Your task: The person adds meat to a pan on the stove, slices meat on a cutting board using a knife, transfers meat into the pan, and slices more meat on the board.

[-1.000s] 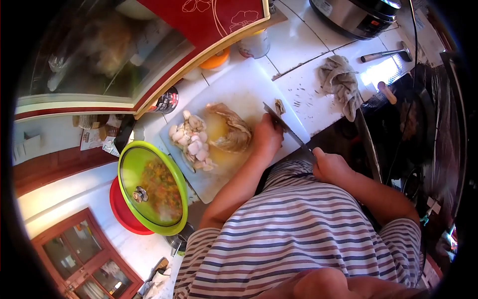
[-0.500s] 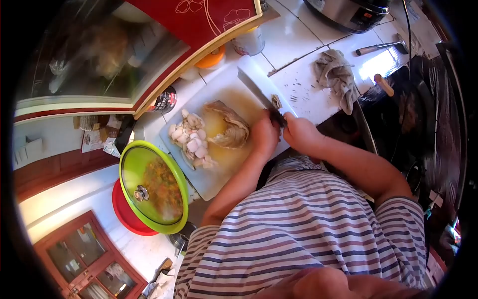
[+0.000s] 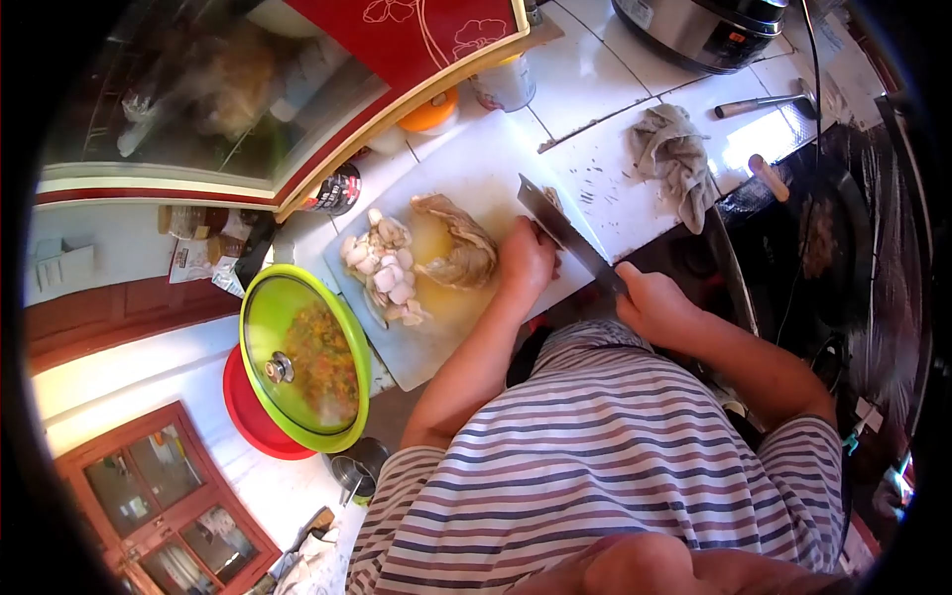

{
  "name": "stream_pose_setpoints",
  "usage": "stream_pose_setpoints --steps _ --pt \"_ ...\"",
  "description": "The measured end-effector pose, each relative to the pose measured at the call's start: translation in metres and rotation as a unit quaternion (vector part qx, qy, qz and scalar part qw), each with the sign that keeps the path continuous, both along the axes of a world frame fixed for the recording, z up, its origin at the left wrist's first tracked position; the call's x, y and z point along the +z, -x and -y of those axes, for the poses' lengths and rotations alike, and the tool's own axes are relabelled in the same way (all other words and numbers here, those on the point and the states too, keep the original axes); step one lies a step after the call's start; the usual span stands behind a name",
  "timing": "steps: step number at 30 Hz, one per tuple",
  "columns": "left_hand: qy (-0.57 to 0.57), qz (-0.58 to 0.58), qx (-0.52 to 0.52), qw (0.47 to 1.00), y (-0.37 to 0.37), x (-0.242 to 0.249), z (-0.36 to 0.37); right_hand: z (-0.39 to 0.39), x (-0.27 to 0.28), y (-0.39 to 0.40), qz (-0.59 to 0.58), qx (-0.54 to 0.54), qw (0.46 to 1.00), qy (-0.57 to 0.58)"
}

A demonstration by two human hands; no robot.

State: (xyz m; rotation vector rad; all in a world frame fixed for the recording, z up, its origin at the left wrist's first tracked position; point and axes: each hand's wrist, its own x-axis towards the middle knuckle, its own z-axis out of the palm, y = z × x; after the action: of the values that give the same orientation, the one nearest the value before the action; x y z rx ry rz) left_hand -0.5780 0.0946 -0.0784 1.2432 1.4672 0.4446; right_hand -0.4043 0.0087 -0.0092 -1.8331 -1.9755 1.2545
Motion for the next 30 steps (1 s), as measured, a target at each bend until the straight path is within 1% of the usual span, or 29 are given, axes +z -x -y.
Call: stream_pose_setpoints --steps 2,6,8,9,11,12,14,15,16,17,19,20,22,23,25,29,30 --pt "0.001 0.032 0.020 0.999 0.000 -0.008 -0.001 0.004 -0.005 0.001 0.023 0.016 1.000 0.008" --pt "-0.027 0.039 0.008 0.999 0.002 -0.003 0.006 0.000 -0.018 0.012 0.006 0.010 1.000 -0.013" --pt "-0.098 -0.015 -0.039 0.994 0.003 -0.004 0.010 -0.013 -0.025 0.023 -0.002 0.000 0.999 -0.052" --pt "-0.100 -0.017 -0.039 0.994 0.004 -0.008 0.011 -0.021 -0.029 0.026 -0.004 -0.008 0.998 -0.065" --pt "-0.076 0.030 0.023 0.996 0.005 -0.020 0.013 -0.032 -0.040 0.028 -0.028 -0.017 0.996 -0.088" --pt "-0.076 0.029 0.027 0.996 0.005 -0.016 0.012 -0.037 -0.045 0.029 -0.048 -0.026 0.993 -0.107" --pt "0.019 0.039 0.051 0.998 0.003 -0.006 0.007 -0.044 -0.052 0.025 -0.066 -0.018 0.992 -0.110" --pt "0.017 0.040 0.055 0.998 0.003 -0.004 0.004 -0.047 -0.051 0.024 -0.091 -0.025 0.991 -0.095" --pt "0.038 0.047 0.049 0.997 0.003 -0.002 0.002 -0.048 -0.049 0.022 -0.116 -0.033 0.990 -0.079" --pt "0.061 0.053 0.041 0.996 0.004 -0.001 0.001 -0.047 -0.046 0.020 -0.116 -0.032 0.990 -0.080" --pt "0.069 0.059 0.042 0.995 0.004 0.000 0.000 -0.042 -0.036 0.016 -0.133 -0.045 0.988 -0.064" --pt "0.078 0.064 0.043 0.994 0.004 0.000 -0.001 -0.037 -0.030 0.013 -0.132 -0.045 0.988 -0.064" --pt "0.074 0.062 0.043 0.994 0.005 -0.003 0.000 -0.024 -0.017 0.006 -0.082 -0.020 0.995 -0.051" --pt "0.070 0.061 0.043 0.995 0.005 -0.004 0.000 -0.017 -0.011 0.003 -0.081 -0.020 0.995 -0.051" --pt "0.075 0.059 0.040 0.995 0.004 -0.001 -0.001 -0.004 -0.004 -0.002 -0.044 0.002 0.999 -0.016" --pt "0.087 0.067 0.052 0.993 0.004 0.001 -0.001 0.007 -0.004 -0.008 -0.033 -0.011 0.999 0.000" --pt "0.087 0.068 0.052 0.993 0.004 0.000 0.001 0.006 -0.004 -0.009 -0.058 -0.038 0.997 0.019"
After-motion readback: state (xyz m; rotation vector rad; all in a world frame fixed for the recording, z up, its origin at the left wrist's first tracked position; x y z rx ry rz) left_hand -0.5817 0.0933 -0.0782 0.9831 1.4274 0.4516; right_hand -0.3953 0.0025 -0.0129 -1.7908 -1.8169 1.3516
